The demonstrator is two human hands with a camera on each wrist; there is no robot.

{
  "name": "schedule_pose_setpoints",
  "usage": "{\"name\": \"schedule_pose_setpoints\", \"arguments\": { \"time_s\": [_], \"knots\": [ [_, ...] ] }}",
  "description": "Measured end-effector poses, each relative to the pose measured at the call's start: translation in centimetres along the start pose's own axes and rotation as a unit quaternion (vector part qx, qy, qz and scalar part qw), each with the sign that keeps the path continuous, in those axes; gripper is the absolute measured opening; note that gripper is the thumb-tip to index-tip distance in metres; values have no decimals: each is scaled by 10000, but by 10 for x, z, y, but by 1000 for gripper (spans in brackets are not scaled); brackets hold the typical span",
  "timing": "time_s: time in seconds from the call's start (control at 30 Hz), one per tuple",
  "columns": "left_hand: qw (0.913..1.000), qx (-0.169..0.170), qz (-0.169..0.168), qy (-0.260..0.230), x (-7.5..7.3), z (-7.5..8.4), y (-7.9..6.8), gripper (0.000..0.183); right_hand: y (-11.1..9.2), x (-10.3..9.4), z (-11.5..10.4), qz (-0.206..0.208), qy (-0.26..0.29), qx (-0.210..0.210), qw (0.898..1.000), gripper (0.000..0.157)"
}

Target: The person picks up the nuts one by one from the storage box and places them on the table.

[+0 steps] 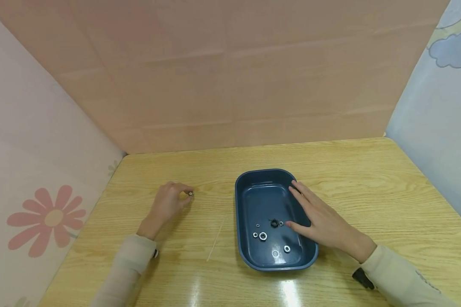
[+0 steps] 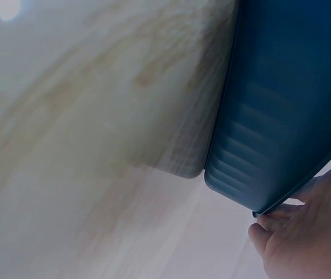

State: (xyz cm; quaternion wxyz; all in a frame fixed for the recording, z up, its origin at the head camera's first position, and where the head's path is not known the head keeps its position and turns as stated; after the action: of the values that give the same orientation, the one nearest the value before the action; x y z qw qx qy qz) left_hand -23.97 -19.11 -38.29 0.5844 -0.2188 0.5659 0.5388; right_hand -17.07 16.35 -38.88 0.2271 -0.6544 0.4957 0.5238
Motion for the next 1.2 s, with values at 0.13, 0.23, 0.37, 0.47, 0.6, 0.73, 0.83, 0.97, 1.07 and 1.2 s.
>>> {"name": "schedule_pose_setpoints", "arguments": {
  "time_s": [0.13,0.23,0.37,0.47,0.6,0.73,0.83,0.97,1.07,1.2],
  "knots": [
    [9997,-151,-148,72,1,-6,1,19,0,0,0,-1,-2,-7,10000,89],
    [9996,-180,-221,94,2,-8,2,19,0,0,0,21,-1,-41,10000,88],
    [9991,-224,-324,137,3,-11,2,19,0,0,0,37,0,-71,10000,88],
    [9985,-301,-416,185,5,-14,2,19,0,0,0,33,-1,-78,10000,88],
    [9977,-333,-510,289,8,-16,3,19,0,-1,0,23,9,-73,10000,89],
    [9971,-264,-529,484,11,-18,3,19,0,-1,-1,29,2,-79,10000,89],
    [9965,-191,-525,626,13,-18,4,19,0,-1,-1,30,1,-77,10000,88],
    [9963,-207,-560,613,13,-18,4,20,0,-1,-1,19,8,-63,10000,89],
    [9965,-297,-660,407,15,-19,3,22,0,-1,-1,8,18,-53,10000,89],
    [9962,-331,-791,144,18,-22,3,24,0,-1,-1,7,30,-46,10000,89]
  ]
}}
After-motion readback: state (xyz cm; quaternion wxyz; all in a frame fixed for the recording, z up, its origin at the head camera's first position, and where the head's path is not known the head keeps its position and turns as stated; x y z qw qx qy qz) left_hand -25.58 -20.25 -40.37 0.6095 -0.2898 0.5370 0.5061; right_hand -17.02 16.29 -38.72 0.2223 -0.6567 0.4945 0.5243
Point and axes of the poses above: each hand's wrist, its own y-axis towards the middle knuckle, its own x-axis out of the palm, z = x × y, the point moved 7 cm from there along y, towards the middle knuckle, and after that the axes turned 4 degrees about z, right-handed, at the moved point
